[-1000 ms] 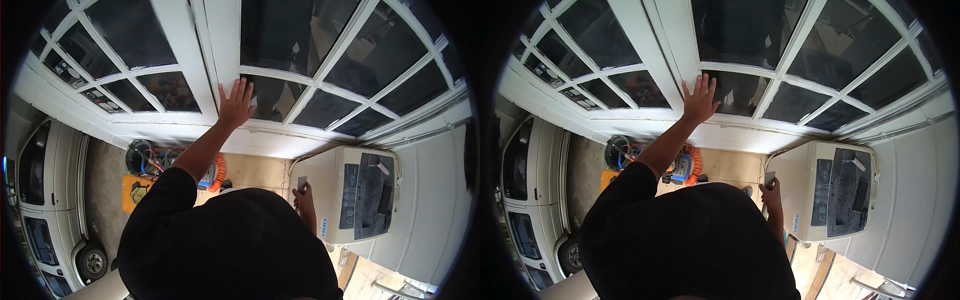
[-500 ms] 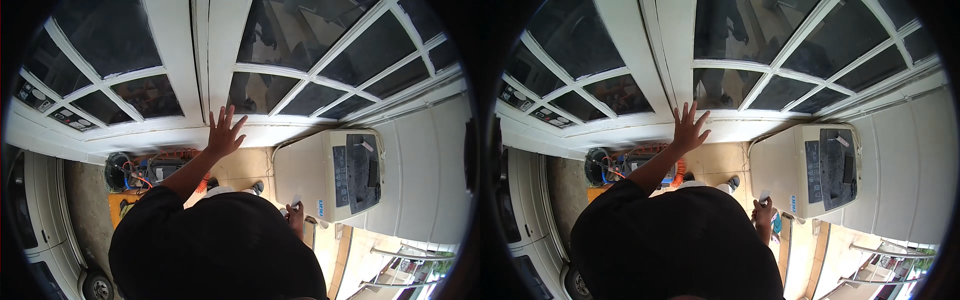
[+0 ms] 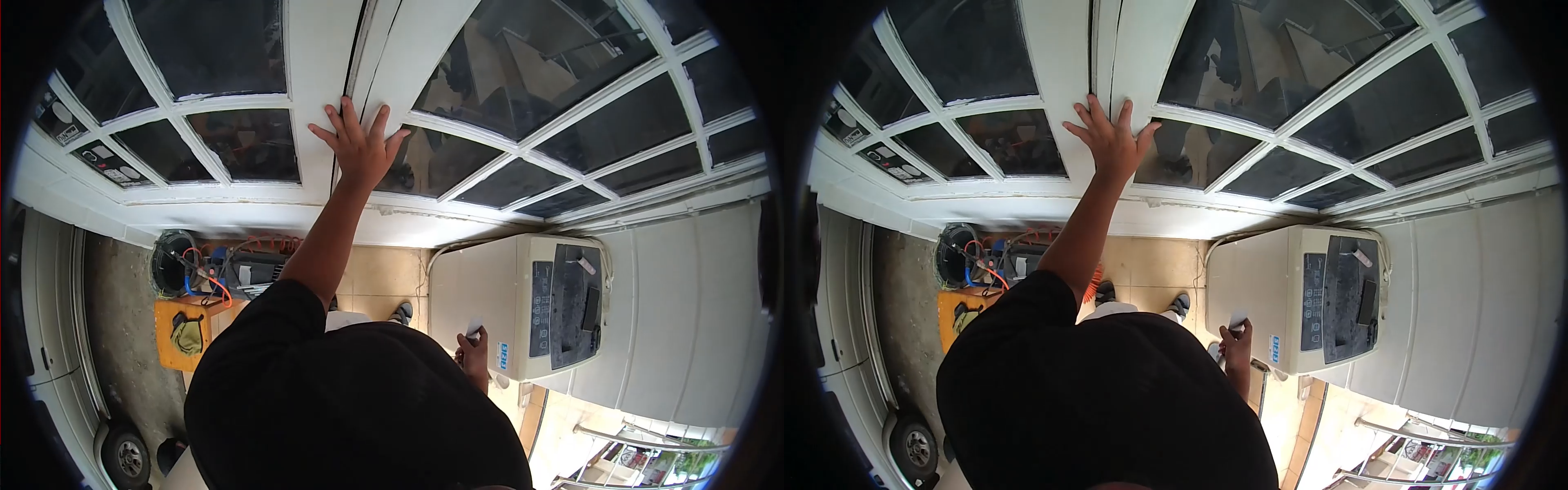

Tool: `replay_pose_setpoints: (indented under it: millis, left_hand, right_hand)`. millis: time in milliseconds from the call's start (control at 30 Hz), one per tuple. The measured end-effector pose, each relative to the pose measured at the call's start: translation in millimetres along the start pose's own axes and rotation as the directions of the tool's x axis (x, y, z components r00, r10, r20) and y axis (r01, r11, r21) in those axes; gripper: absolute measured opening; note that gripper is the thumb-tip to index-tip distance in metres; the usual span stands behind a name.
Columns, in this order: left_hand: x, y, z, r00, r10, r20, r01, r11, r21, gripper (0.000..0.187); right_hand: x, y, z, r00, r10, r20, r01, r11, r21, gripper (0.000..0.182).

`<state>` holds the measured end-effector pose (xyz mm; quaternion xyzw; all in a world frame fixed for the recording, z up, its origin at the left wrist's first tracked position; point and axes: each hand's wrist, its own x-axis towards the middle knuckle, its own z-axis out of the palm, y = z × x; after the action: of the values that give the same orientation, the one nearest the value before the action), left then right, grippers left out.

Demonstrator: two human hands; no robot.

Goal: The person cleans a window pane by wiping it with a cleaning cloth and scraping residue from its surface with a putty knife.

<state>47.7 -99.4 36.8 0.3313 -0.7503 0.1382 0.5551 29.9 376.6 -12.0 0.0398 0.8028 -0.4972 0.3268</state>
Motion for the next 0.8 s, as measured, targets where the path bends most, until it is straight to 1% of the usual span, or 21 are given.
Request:
replay_pose_setpoints:
  millis: [33,67,133,167,233,367,433,467,533,567,633,667,733,800]
  left_hand:
    - [-3.5,2.2,-5.4,0.996,-0.035,0.086,0.035,0.999,-0.007,0.082]
    - [-8.9,4.8,-9.7,0.996,-0.038,0.079,0.038,0.999,0.01,0.082]
    - [-14.6,11.6,-18.7,0.977,-0.143,0.159,0.16,0.982,-0.103,0.078]
    - [-12.7,13.2,-19.4,0.979,-0.144,0.145,0.158,0.983,-0.088,0.078]
    - [-4.4,18.1,-23.0,0.935,-0.316,0.16,0.341,0.925,-0.166,0.077]
    - [9.1,24.2,-18.8,0.93,-0.352,0.11,0.36,0.931,-0.066,0.075]
    - [4.8,24.5,-16.2,0.953,-0.281,0.108,0.275,0.959,0.068,0.064]
    - [2.5,25.2,-15.5,0.956,-0.274,0.105,0.267,0.961,0.073,0.064]
    - [-8.4,27.4,-18.2,0.942,-0.283,0.178,0.261,0.955,0.14,0.064]
    - [-17.5,27.1,-20.3,0.944,-0.279,0.178,0.255,0.956,0.144,0.064]
    - [-41.1,24.3,-25.4,0.923,-0.292,0.251,0.239,0.946,0.22,0.07]
    - [-57.8,24.4,-29.9,0.925,-0.285,0.25,0.232,0.947,0.221,0.07]
    - [-96.4,26.2,-42.6,0.868,-0.379,0.322,0.356,0.925,0.129,0.059]
    - [-135.0,27.0,-64.7,0.842,-0.291,0.454,0.388,0.912,-0.136,0.046]
  right_hand:
    - [3.7,-2.4,-1.5,1.0,-0.009,0.004,0.009,1.0,0.007,0.075]
    - [7.0,-5.2,-2.9,1.0,-0.019,0.009,0.019,1.0,0.015,0.075]
    - [9.8,-19.6,-4.7,0.999,-0.018,0.029,0.018,1.0,-0.017,0.076]
    - [15.4,-27.0,-6.0,0.999,-0.012,0.033,0.013,0.999,-0.042,0.076]
    - [34.8,-28.3,-15.4,0.996,-0.055,0.071,0.057,0.998,-0.035,0.076]
    - [72.3,-25.6,-36.0,0.983,-0.119,0.137,0.124,0.992,-0.029,0.077]
    - [80.3,-27.8,-42.1,0.984,-0.125,0.131,0.128,0.991,-0.021,0.076]
    - [84.3,-29.7,-44.3,0.984,-0.136,0.114,0.139,0.99,-0.017,0.074]
    - [85.4,-33.7,-50.7,0.984,-0.132,0.123,0.132,0.991,0.005,0.074]
    - [87.0,-33.3,-55.2,0.984,-0.128,0.125,0.128,0.992,0.008,0.074]
    - [91.5,-30.2,-63.3,0.983,-0.126,0.13,0.125,0.992,0.019,0.074]
    - [92.9,-26.6,-68.4,0.985,-0.122,0.118,0.119,0.992,0.028,0.074]
    - [97.0,-20.3,-77.1,0.987,-0.121,0.103,0.117,0.992,0.049,0.075]
    - [100.2,-10.0,-84.6,0.993,-0.092,0.076,0.082,0.989,0.127,0.074]
